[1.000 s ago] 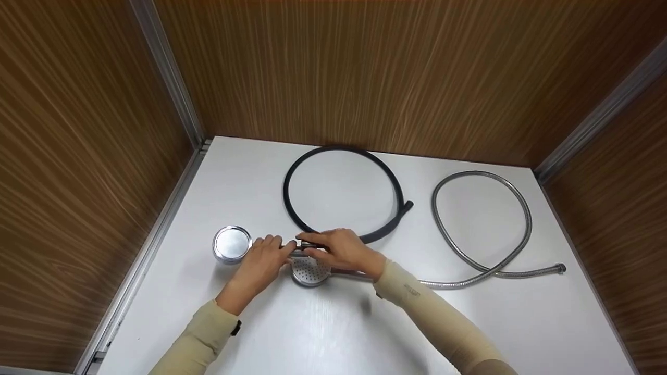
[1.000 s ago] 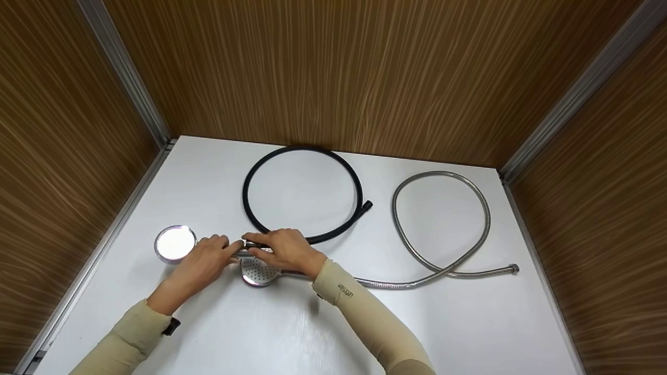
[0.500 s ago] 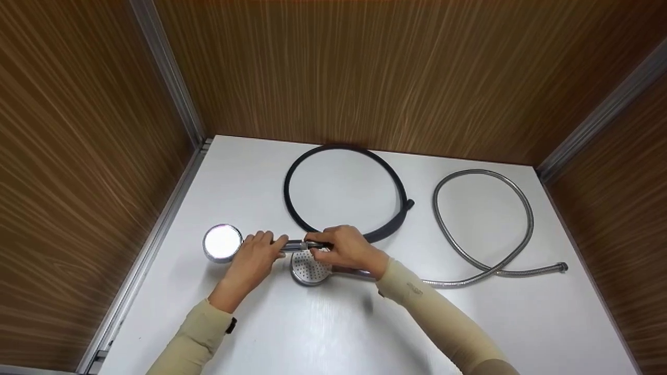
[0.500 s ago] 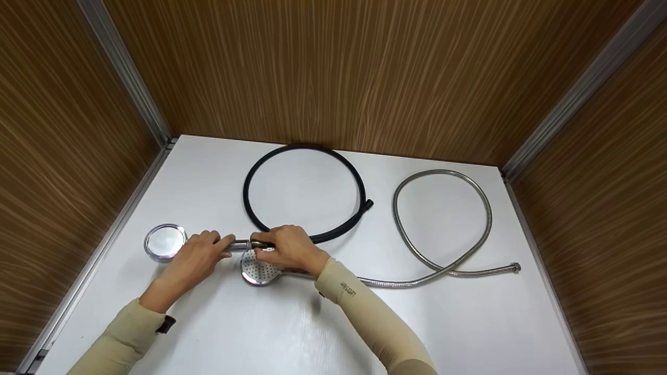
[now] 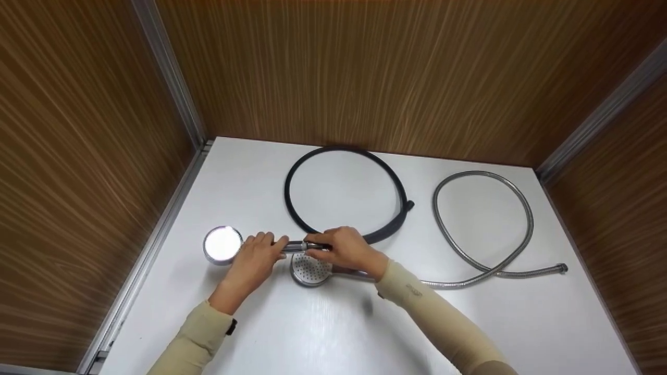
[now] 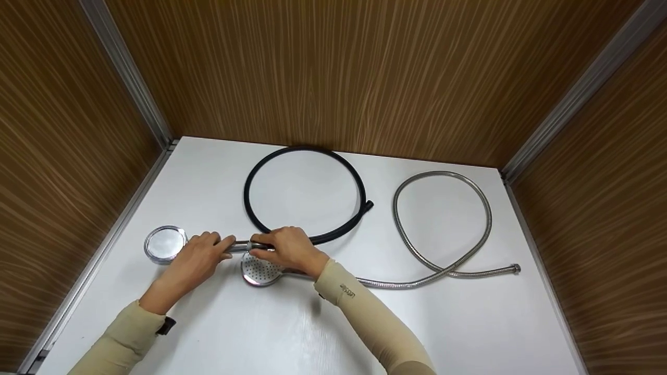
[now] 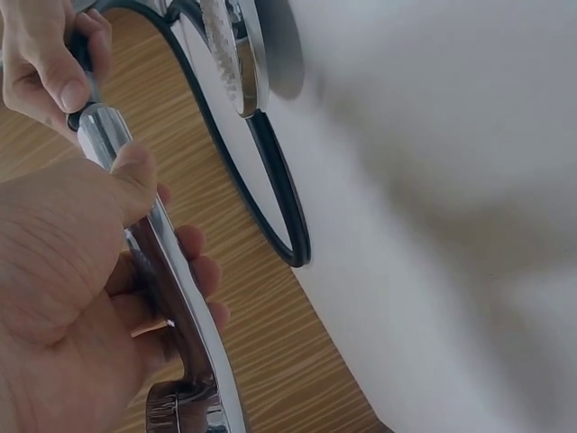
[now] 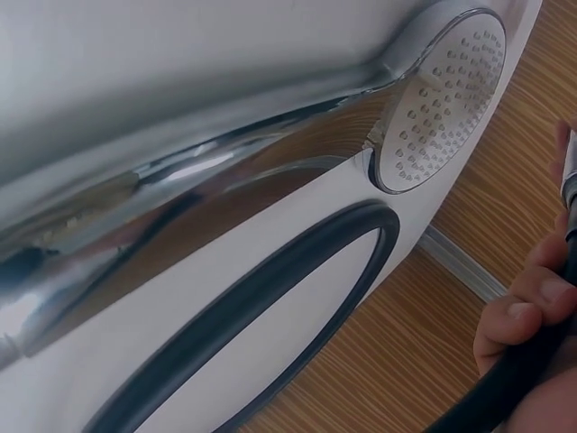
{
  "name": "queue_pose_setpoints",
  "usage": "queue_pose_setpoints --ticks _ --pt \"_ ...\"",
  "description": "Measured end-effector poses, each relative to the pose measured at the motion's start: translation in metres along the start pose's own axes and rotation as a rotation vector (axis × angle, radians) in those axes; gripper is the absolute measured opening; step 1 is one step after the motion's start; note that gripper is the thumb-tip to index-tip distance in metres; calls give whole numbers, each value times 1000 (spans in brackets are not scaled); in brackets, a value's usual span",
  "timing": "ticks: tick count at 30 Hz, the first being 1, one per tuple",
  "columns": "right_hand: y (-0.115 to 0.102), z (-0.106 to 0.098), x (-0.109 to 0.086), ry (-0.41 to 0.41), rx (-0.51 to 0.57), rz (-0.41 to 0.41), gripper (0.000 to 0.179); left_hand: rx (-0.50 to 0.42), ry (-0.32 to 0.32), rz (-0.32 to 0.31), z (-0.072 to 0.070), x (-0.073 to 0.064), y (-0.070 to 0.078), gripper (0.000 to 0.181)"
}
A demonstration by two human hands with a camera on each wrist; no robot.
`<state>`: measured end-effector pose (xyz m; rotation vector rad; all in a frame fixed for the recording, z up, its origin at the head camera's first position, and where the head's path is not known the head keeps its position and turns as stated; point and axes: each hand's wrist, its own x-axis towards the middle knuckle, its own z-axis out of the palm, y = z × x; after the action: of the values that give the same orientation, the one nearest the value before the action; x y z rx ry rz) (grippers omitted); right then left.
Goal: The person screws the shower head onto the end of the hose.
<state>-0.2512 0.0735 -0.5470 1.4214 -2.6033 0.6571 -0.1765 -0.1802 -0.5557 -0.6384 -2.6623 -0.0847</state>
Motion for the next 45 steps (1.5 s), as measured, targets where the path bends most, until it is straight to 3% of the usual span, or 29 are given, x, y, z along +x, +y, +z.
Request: queue_pose_setpoints --ticks 6,14,22,26,32,45 --pt "-2 2 0 -4 -7 2 35 20 42 19 3 -1 0 31" --pt "-8 1 2 -14 -35 19 38 29 44 16 4 1 0 33" --pt "-12 4 3 -54 -29 92 38 24 39 6 0 -1 -3 34" --pt "-12 8 3 -55 -17 78 30 19 23 1 0 -5 -5 35" --pt "-16 11 5 -83 -52 60 32 42 19 -2 1 -11 -7 34" --pt "-17 12 11 -73 -57 55 37 55 5 -2 -4 -9 -12 33"
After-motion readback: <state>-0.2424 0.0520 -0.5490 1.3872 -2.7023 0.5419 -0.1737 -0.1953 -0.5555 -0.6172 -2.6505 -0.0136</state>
